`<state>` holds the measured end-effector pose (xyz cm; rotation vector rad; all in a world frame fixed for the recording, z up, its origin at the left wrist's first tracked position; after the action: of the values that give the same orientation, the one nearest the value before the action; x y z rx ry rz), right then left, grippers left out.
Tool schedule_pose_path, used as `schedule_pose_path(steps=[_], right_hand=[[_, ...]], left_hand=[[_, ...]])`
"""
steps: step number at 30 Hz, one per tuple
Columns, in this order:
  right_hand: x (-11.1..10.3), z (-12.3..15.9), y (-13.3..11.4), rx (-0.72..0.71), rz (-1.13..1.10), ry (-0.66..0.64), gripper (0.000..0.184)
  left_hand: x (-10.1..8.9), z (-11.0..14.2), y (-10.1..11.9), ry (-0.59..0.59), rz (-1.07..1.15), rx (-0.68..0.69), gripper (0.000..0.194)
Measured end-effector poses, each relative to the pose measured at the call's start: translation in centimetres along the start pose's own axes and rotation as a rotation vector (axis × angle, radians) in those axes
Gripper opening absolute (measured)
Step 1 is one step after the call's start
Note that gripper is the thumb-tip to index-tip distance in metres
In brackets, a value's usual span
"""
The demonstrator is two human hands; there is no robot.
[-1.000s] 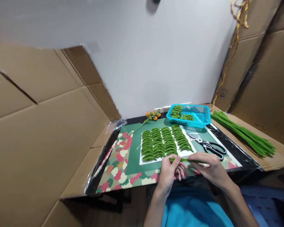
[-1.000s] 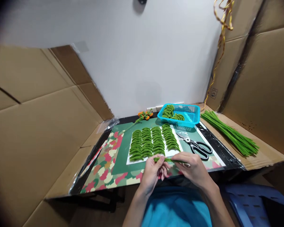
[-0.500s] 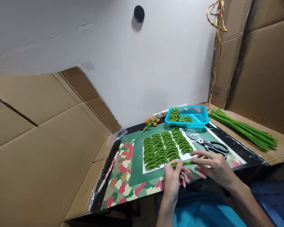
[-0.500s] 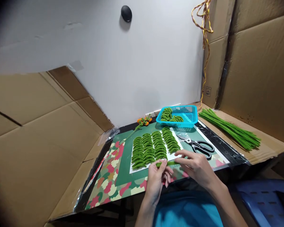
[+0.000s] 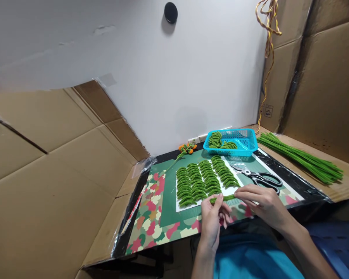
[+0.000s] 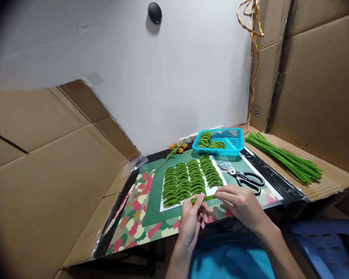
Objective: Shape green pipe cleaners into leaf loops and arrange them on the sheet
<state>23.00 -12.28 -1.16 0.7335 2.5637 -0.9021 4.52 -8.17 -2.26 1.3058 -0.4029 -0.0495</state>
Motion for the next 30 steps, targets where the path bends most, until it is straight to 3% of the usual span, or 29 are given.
schedule_pose_path(steps=[9, 16, 24, 30], right_hand=[[0.5, 0.4, 0.1, 0.166, -0.214, 0.022, 0.009], [1.9, 0.1, -0.8, 0.266, -0.108, 0.175, 0.02], [3.1, 0.0, -1.6, 0.157, 0.06, 0.062, 0.02], [2.3, -0.1, -1.4, 0.172, 0.036, 0.059, 0.022]], left_hand=[[0.0, 0.2, -0.4, 0.001, -0.023, 0.042, 0.054], [0.3, 0.4, -0.8, 0.05, -0.06, 0.124, 0.052], [0.6, 0.7, -1.1, 0.096, -0.16, 0.209, 0.052], [0.5, 0.9, -0.8, -0.033, -0.178, 0.203, 0.047]])
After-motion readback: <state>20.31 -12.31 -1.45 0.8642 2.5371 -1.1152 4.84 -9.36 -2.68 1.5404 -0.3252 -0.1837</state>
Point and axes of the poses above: each hand's wrist, its own z-axis away from the middle knuckle, its own x-axis out of the palm, y = z × x, the point moved 2 cm from there along -z, towards the middle knuckle, and after that the axes turned 6 degrees about -z, right-handed, at the moved point
